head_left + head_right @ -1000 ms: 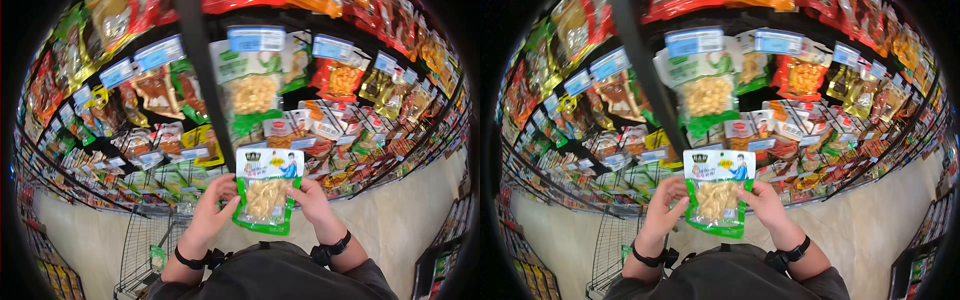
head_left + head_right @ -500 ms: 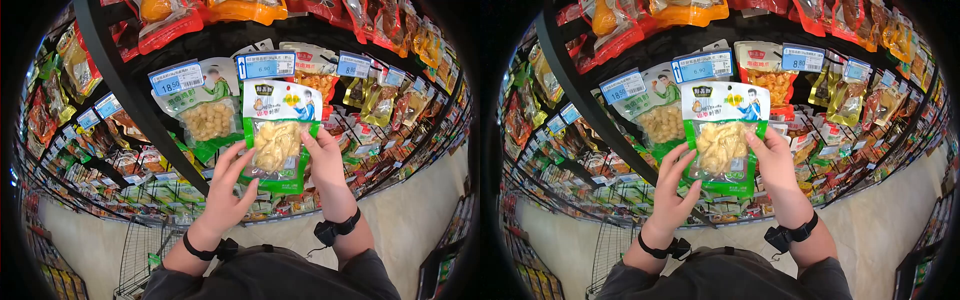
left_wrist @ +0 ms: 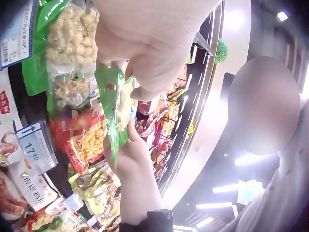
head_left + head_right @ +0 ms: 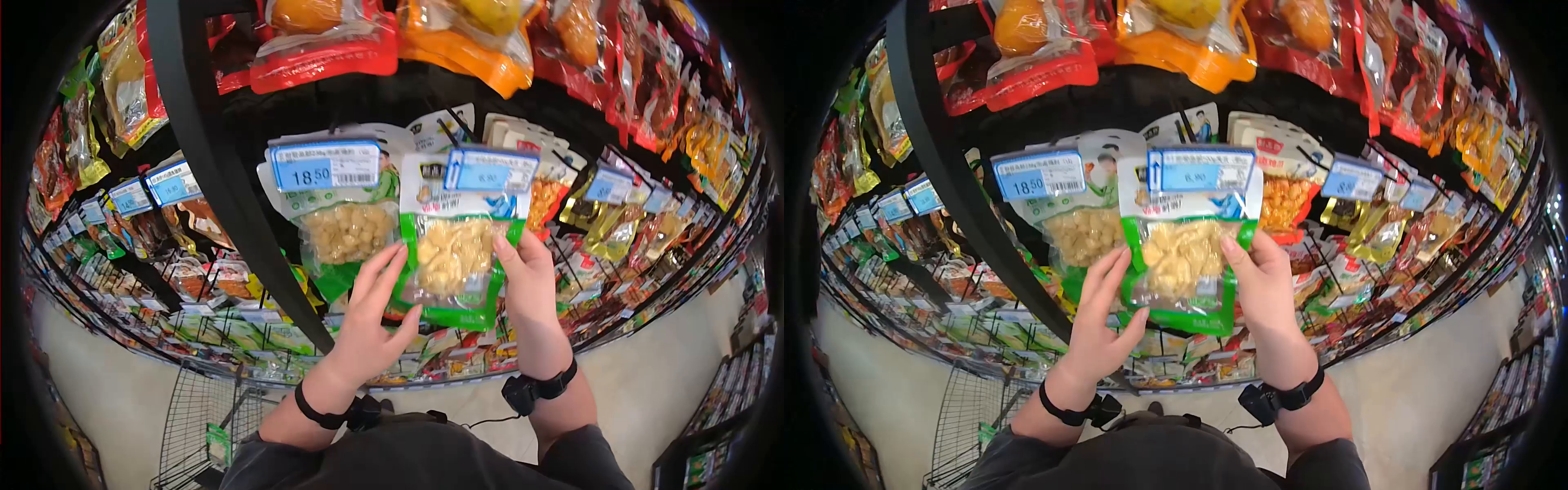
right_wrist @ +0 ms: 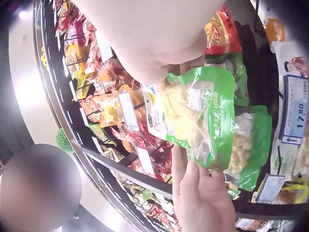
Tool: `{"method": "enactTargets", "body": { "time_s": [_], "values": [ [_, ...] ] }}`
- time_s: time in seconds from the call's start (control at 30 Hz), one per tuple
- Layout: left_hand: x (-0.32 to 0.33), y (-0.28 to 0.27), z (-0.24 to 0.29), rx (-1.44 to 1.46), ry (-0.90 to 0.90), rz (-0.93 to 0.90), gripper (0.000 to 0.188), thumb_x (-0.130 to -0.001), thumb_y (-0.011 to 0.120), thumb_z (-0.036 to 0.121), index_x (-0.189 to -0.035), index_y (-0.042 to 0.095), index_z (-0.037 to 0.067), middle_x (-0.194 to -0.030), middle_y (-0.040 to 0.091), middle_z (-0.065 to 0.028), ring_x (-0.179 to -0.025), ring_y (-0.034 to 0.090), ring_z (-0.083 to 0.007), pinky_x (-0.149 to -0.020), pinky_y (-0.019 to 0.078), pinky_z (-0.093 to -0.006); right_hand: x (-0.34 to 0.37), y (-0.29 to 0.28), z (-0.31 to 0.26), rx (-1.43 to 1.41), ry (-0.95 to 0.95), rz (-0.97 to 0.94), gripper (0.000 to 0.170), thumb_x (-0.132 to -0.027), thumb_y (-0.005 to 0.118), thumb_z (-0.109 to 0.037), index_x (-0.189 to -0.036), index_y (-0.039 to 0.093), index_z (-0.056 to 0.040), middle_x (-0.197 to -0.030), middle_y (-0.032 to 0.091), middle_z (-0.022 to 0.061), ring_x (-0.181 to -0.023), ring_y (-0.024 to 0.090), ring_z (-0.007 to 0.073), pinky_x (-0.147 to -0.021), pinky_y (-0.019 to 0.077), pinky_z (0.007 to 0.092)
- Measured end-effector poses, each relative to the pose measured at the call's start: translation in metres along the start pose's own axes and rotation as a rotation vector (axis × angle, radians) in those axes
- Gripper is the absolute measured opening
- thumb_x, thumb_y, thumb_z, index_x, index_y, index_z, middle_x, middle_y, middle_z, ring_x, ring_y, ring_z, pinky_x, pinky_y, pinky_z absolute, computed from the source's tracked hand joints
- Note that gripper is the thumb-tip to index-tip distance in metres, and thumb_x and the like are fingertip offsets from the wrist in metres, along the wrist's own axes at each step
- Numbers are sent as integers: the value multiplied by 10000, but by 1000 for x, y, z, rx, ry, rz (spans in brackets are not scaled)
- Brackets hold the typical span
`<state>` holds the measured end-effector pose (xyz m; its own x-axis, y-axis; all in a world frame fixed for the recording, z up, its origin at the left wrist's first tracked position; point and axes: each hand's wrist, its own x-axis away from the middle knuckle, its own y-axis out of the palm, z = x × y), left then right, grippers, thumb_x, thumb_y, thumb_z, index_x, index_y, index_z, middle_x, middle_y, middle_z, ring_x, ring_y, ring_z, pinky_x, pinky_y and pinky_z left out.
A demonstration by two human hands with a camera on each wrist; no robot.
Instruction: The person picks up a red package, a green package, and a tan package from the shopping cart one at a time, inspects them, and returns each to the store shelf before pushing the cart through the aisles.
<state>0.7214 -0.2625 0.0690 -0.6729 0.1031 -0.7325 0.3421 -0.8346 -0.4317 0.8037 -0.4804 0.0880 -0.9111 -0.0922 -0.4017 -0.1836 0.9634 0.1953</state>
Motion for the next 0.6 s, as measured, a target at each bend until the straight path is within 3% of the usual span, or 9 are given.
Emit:
{"method": "enactTargets", "body": {
  "time_s": [0.1,0.23,0.4,0.6],
  "values": [
    [-3,-5,-12,69,-113,-85,690,-829,679,25,-1467,421,-24,-1469,412,-186,-1307,493,-315,-1006,466,-379,-1,-5,2,110,-4,-16,242,-978,616,-79,-1196,639,23,-1111,699,61,-999,623,107,-904,483,283],
    [-10,-8,-23,156,56,-94,673,-859,673,49,-1473,406,-22,-1493,404,-198,-1357,450,-343,-1102,394,-408,2,-10,6,60,-49,35,270,-965,639,-95,-1204,634,30,-1123,697,69,-1003,633,125,-906,485,292],
    [-22,-12,-30,214,71,-89,670,-863,674,48,-1471,404,-29,-1496,398,-198,-1359,449,-341,-1100,398,-397,-7,-1,5,-1,-33,53,265,-965,644,-97,-1201,633,24,-1110,698,69,-986,640,129,-907,485,291],
    [-24,-9,-43,251,52,-75,669,-843,689,37,-1450,423,-52,-1473,411,-213,-1326,471,-353,-1089,395,-400,-8,7,4,42,14,137,244,-966,645,-107,-1176,637,18,-1048,696,44,-895,614,90,-819,472,257]
  ]
}}
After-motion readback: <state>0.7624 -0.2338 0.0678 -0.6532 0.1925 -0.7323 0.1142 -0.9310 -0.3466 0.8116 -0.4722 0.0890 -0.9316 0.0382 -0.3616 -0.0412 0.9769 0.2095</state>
